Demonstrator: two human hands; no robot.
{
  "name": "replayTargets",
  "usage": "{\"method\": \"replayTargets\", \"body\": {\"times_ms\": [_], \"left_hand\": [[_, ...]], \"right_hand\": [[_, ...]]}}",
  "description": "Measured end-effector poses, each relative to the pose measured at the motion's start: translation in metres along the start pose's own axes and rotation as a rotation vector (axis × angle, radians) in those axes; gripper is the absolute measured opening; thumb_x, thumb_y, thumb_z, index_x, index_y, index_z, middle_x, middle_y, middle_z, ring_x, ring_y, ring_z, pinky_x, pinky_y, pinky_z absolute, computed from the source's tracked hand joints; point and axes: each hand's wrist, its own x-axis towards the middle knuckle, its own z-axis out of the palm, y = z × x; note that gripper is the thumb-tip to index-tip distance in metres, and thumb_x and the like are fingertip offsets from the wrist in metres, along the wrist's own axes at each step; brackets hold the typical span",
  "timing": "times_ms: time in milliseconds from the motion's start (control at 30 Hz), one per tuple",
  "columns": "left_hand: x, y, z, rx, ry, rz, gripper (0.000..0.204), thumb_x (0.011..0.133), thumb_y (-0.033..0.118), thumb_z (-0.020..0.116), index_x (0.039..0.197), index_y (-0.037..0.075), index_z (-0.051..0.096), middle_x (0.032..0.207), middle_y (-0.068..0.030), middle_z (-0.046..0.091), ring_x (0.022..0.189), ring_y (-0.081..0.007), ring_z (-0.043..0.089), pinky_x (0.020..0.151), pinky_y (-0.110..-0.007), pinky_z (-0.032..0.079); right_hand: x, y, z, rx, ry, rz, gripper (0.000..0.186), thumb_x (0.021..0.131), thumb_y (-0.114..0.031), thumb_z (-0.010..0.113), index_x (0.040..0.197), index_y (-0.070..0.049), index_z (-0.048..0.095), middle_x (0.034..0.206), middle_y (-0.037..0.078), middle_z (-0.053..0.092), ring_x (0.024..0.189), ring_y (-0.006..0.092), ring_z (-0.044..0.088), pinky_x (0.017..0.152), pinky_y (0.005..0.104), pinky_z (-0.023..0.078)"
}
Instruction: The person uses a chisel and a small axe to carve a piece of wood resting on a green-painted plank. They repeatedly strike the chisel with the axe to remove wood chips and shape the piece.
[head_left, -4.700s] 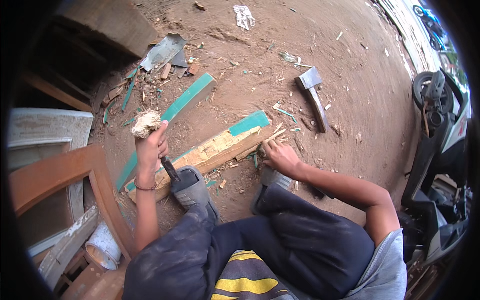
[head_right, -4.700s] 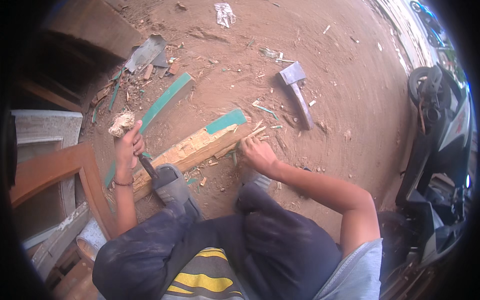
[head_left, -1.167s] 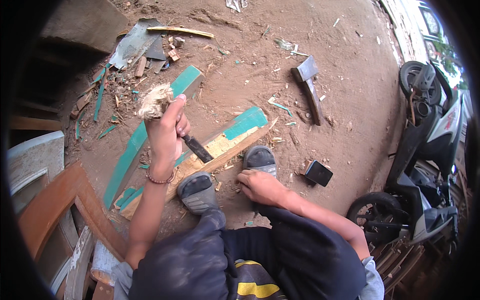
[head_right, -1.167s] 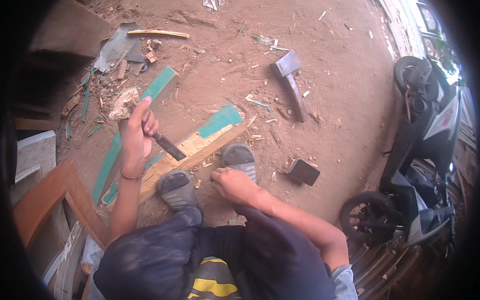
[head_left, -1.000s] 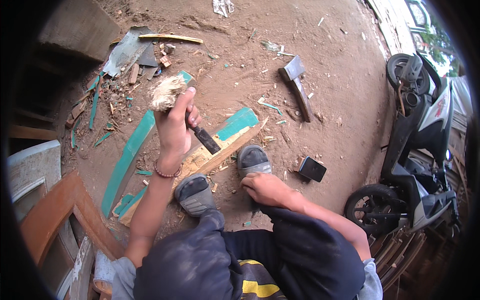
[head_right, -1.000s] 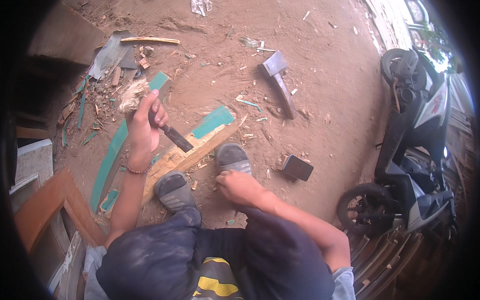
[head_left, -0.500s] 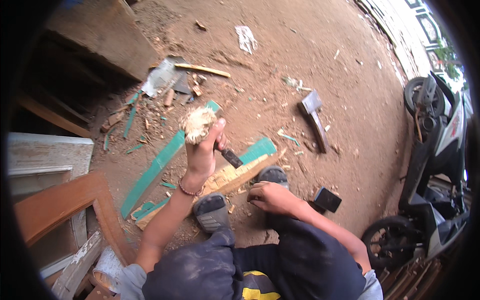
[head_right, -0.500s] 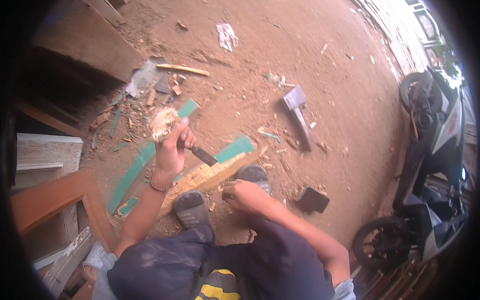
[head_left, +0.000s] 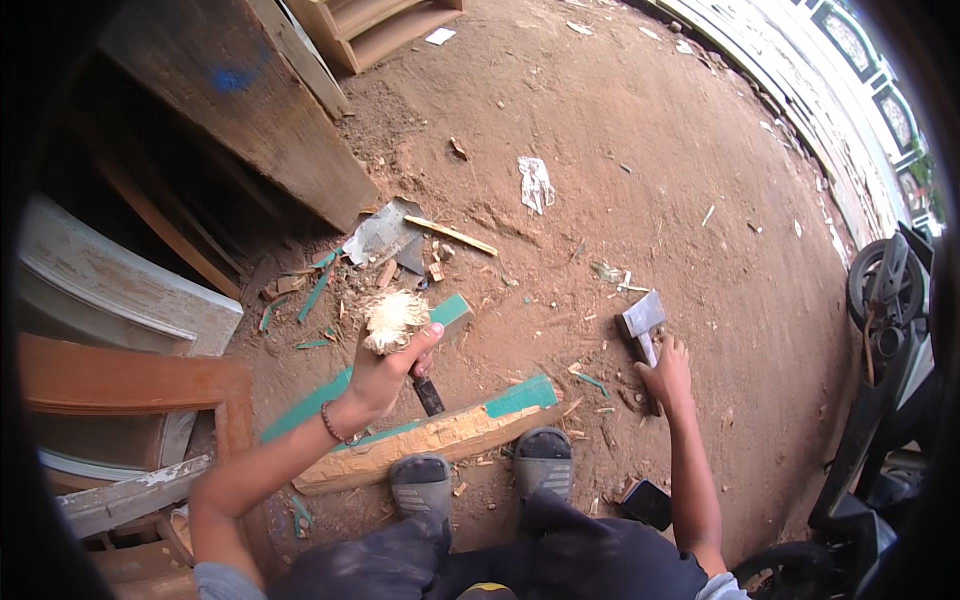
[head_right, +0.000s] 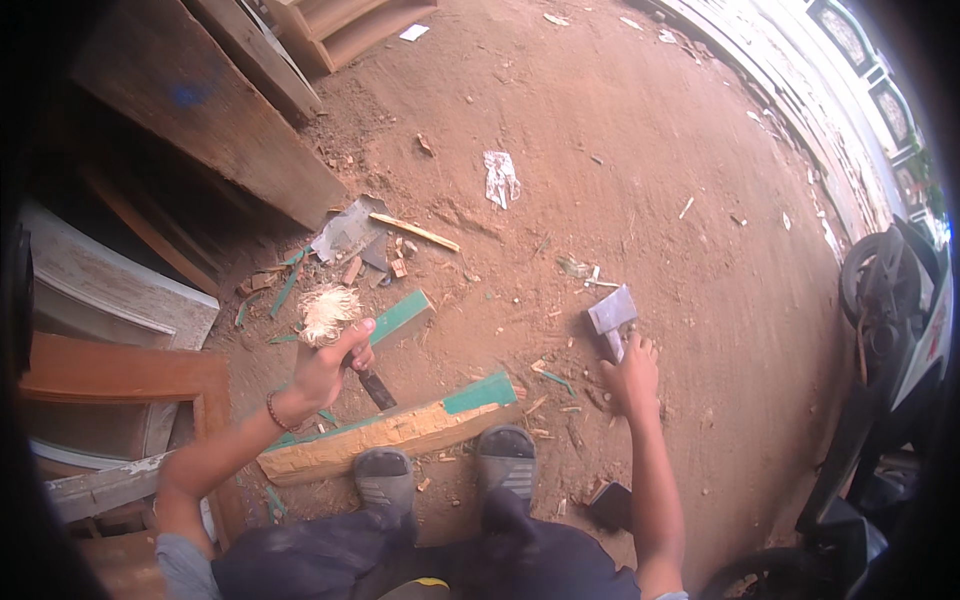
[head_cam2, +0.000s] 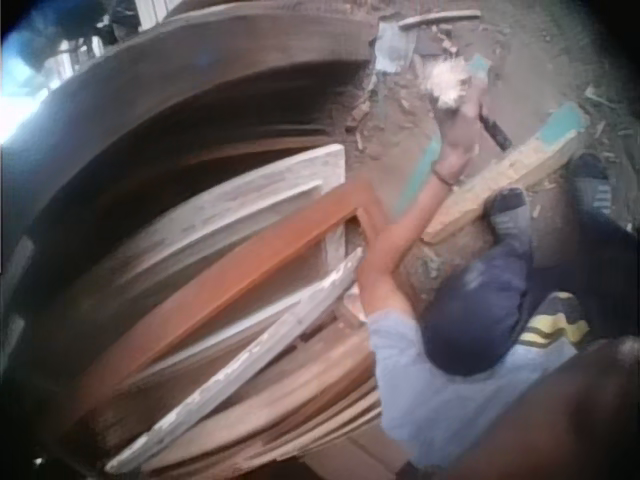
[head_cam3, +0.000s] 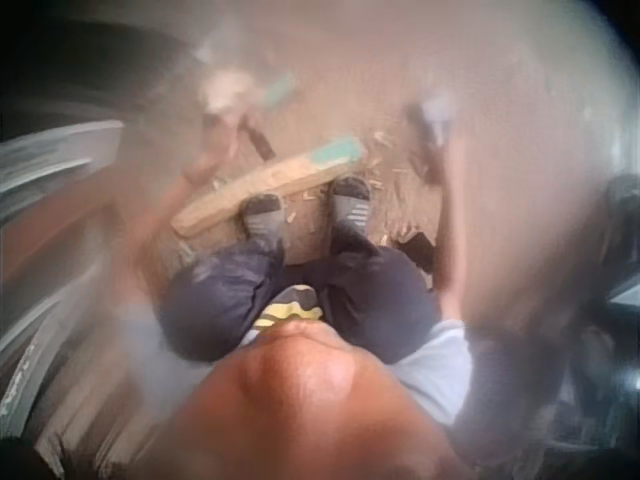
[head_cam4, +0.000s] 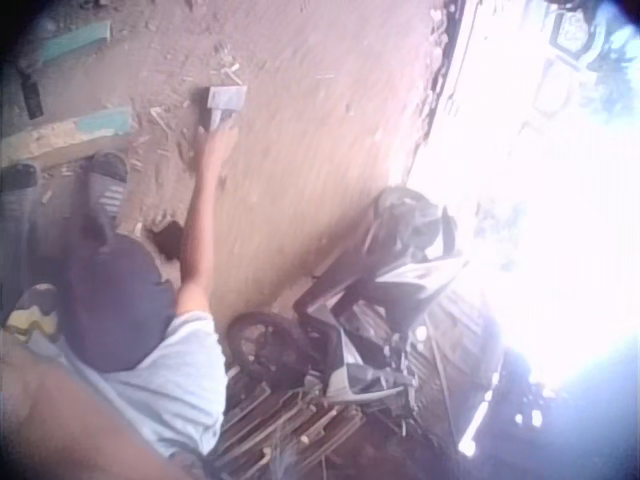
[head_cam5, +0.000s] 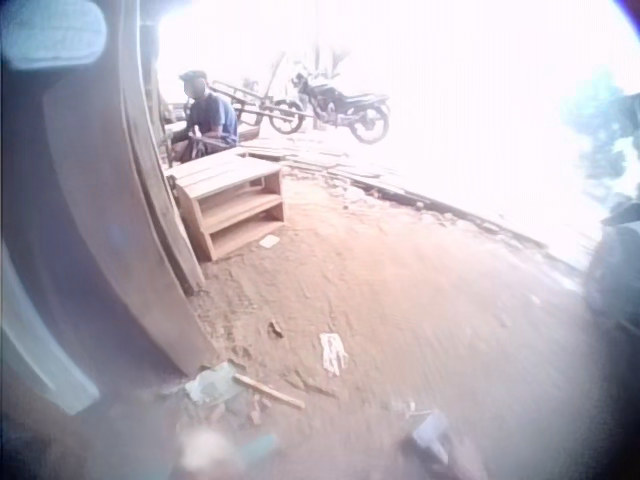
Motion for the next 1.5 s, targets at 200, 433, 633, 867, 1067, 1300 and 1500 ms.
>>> {"method": "replayTargets", "body": {"times_ms": [200, 433, 633, 867, 1067, 1300, 1500], "left_hand": [[0.021, 0.04, 0.061, 0.285, -0.179, -0.001, 0.022, 0.088, 0.021, 0.071, 0.085, 0.007, 0.055, 0.07, 0.0022, 0.053, 0.057, -0.006, 0.048, 0.051, -0.024, 0.042], [0.033, 0.014, 0.12, 0.421, -0.237, -0.119, 0.023, 0.09, 0.026, 0.069, 0.08, 0.009, 0.056, 0.065, 0.0022, 0.055, 0.061, -0.0075, 0.05, 0.058, -0.025, 0.042], [0.035, -0.007, 0.124, 0.419, -0.375, -0.06, 0.028, 0.092, 0.032, 0.065, 0.082, 0.008, 0.058, 0.068, 0.0014, 0.058, 0.067, -0.0076, 0.053, 0.066, -0.026, 0.044], [0.055, -0.053, 0.134, 0.241, -0.294, -0.093, 0.02, 0.09, 0.029, 0.067, 0.088, 0.012, 0.058, 0.072, 0.0015, 0.056, 0.067, -0.0095, 0.054, 0.065, -0.029, 0.046], [0.094, -0.151, 0.142, 0.108, -0.296, -0.097, 0.018, 0.092, 0.025, 0.065, 0.085, 0.013, 0.054, 0.072, 0.0041, 0.045, 0.066, -0.008, 0.044, 0.064, -0.025, 0.04], [0.102, -0.199, 0.165, 0.131, -0.153, -0.094, 0.019, 0.089, 0.018, 0.07, 0.079, 0.006, 0.059, 0.066, 0.0021, 0.055, 0.052, -0.0056, 0.048, 0.047, -0.022, 0.04], [0.132, -0.209, 0.169, -0.083, -0.143, -0.058, 0.014, 0.09, 0.009, 0.065, 0.081, 0.005, 0.056, 0.066, 0.0028, 0.055, 0.048, -0.0051, 0.042, 0.043, -0.024, 0.035]], "right_hand": [[0.019, 0.041, 0.011, 0.077, -0.088, 0.085, 0.054, 0.071, -0.024, 0.077, 0.112, 0.003, 0.054, 0.114, 0.024, 0.059, 0.108, 0.0401, 0.057, 0.091, 0.0466, 0.049], [0.029, 0.048, 0.005, 0.093, -0.097, 0.08, 0.052, 0.072, -0.025, 0.076, 0.111, 0.003, 0.057, 0.112, 0.025, 0.06, 0.107, 0.0397, 0.056, 0.092, 0.0457, 0.047], [0.018, 0.049, 0.011, 0.026, -0.096, 0.065, 0.052, 0.073, -0.022, 0.074, 0.113, 0.003, 0.054, 0.115, 0.024, 0.058, 0.111, 0.0412, 0.054, 0.091, 0.0483, 0.048], [0.043, 0.057, 0.047, 0.062, -0.081, 0.13, 0.056, 0.073, -0.023, 0.071, 0.121, 0.001, 0.053, 0.112, 0.025, 0.06, 0.105, 0.0419, 0.058, 0.09, 0.0484, 0.049], [0.081, 0.099, 0.131, 0.303, -0.181, 0.12, 0.054, 0.071, -0.032, 0.072, 0.099, 0.011, 0.056, 0.094, 0.03, 0.065, 0.086, 0.0388, 0.066, 0.077, 0.0448, 0.052], [0.074, 0.096, 0.162, 1.476, -0.655, 0.528, 0.026, 0.086, -0.025, 0.061, 0.095, 0.0, 0.056, 0.076, 0.009, 0.061, 0.065, 0.0187, 0.062, 0.06, 0.037, 0.053], [0.114, 0.074, 0.153, 2.244, -0.726, 0.55, 0.015, 0.089, -0.015, 0.064, 0.095, -0.005, 0.054, 0.068, 0.0, 0.053, 0.053, 0.0077, 0.049, 0.044, 0.0224, 0.044]]}}
